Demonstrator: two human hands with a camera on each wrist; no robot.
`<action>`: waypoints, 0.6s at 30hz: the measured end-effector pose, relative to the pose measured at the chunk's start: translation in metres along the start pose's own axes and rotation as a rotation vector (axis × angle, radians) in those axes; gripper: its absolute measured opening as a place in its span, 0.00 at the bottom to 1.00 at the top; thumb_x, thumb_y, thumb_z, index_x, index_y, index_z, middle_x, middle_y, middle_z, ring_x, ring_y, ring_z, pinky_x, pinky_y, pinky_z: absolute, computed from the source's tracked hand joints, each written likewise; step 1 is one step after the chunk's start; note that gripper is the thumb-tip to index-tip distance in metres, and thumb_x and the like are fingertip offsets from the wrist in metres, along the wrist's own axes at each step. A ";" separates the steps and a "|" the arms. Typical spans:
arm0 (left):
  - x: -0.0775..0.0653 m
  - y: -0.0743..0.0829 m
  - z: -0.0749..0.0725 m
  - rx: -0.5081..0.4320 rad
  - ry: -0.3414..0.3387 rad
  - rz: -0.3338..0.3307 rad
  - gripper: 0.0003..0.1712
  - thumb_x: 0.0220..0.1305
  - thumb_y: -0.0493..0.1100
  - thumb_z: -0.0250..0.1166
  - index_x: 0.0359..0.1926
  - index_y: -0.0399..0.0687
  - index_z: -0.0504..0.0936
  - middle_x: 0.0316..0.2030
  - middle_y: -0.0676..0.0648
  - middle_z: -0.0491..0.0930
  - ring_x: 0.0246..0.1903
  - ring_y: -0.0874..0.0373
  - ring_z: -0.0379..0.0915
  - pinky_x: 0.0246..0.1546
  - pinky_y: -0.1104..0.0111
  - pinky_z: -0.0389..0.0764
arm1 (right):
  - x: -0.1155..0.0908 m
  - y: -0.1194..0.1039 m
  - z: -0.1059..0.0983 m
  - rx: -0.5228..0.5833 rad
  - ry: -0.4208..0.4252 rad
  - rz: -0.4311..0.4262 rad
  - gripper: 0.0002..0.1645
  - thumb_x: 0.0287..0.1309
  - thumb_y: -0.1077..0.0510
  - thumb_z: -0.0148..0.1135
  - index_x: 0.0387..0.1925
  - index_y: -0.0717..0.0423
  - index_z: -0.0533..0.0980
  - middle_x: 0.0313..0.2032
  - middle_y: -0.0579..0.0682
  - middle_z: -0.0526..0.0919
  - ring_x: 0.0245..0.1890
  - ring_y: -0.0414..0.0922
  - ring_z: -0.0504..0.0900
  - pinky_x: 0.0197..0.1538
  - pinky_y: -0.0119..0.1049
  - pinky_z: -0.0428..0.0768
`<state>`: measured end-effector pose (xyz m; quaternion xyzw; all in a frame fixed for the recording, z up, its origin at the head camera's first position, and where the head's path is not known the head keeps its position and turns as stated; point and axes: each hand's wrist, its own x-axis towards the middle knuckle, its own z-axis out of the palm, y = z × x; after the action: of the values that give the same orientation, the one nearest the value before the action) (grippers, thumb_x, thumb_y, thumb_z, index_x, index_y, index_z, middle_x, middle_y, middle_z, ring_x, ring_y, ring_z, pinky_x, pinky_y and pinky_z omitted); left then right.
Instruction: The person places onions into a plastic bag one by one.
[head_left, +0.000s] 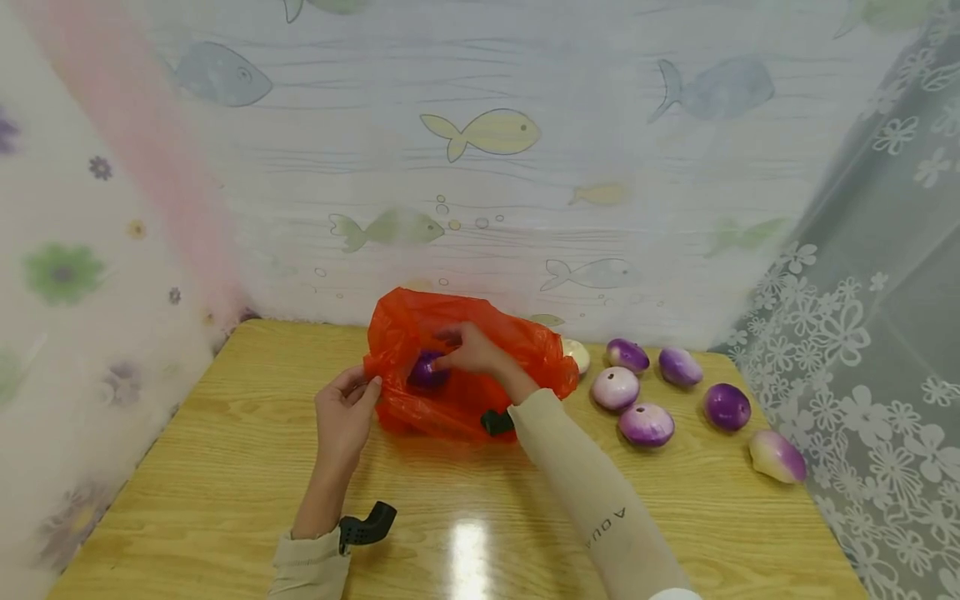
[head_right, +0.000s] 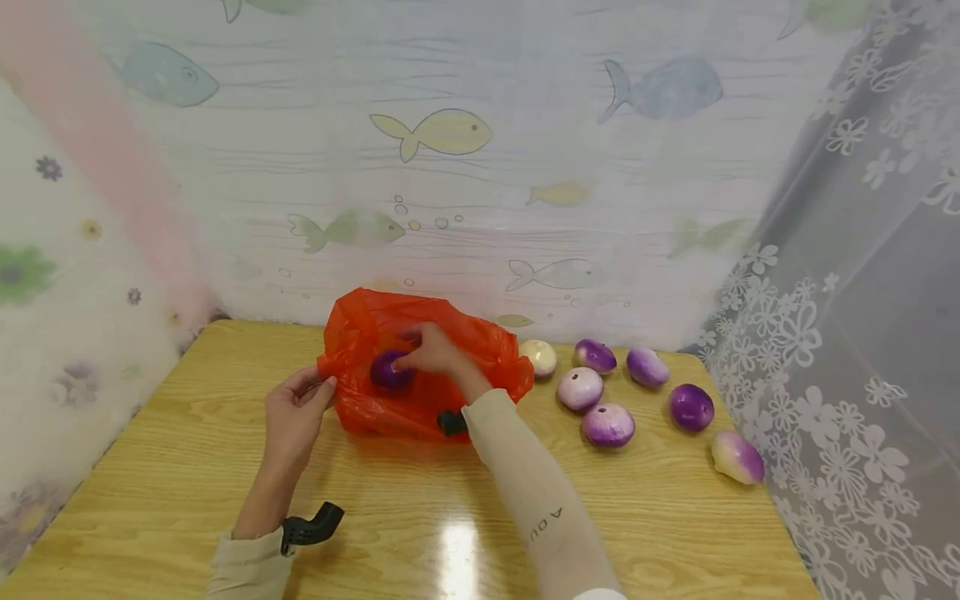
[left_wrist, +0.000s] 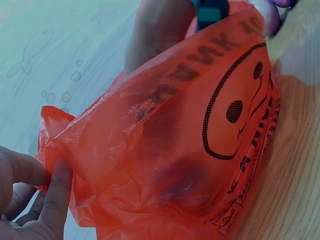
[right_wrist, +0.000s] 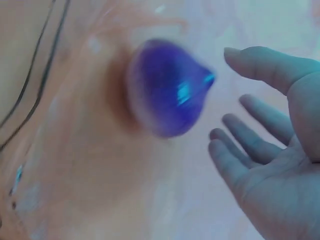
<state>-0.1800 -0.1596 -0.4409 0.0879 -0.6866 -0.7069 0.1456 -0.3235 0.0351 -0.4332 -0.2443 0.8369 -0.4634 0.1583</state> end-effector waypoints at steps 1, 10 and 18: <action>0.000 0.000 0.000 -0.001 0.001 0.002 0.14 0.71 0.31 0.61 0.54 0.29 0.80 0.45 0.41 0.79 0.39 0.67 0.82 0.42 0.76 0.84 | -0.002 -0.004 -0.002 -0.007 -0.006 0.000 0.34 0.57 0.62 0.74 0.65 0.63 0.75 0.64 0.59 0.78 0.63 0.57 0.76 0.65 0.46 0.78; 0.001 -0.001 0.001 0.007 0.008 0.015 0.13 0.71 0.31 0.61 0.53 0.29 0.81 0.43 0.43 0.80 0.39 0.67 0.82 0.41 0.77 0.84 | -0.027 -0.038 -0.014 -0.031 -0.022 -0.001 0.30 0.62 0.55 0.70 0.65 0.60 0.76 0.62 0.55 0.80 0.60 0.53 0.79 0.60 0.43 0.82; 0.000 -0.001 0.001 0.007 0.016 0.016 0.13 0.70 0.30 0.61 0.53 0.28 0.80 0.41 0.46 0.80 0.38 0.68 0.82 0.41 0.77 0.84 | -0.070 -0.065 -0.021 0.000 0.013 -0.122 0.29 0.65 0.55 0.67 0.65 0.59 0.76 0.63 0.54 0.80 0.62 0.54 0.77 0.66 0.50 0.77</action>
<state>-0.1806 -0.1591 -0.4417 0.0887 -0.6887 -0.7024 0.1562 -0.2589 0.0596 -0.3642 -0.2919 0.8215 -0.4738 0.1242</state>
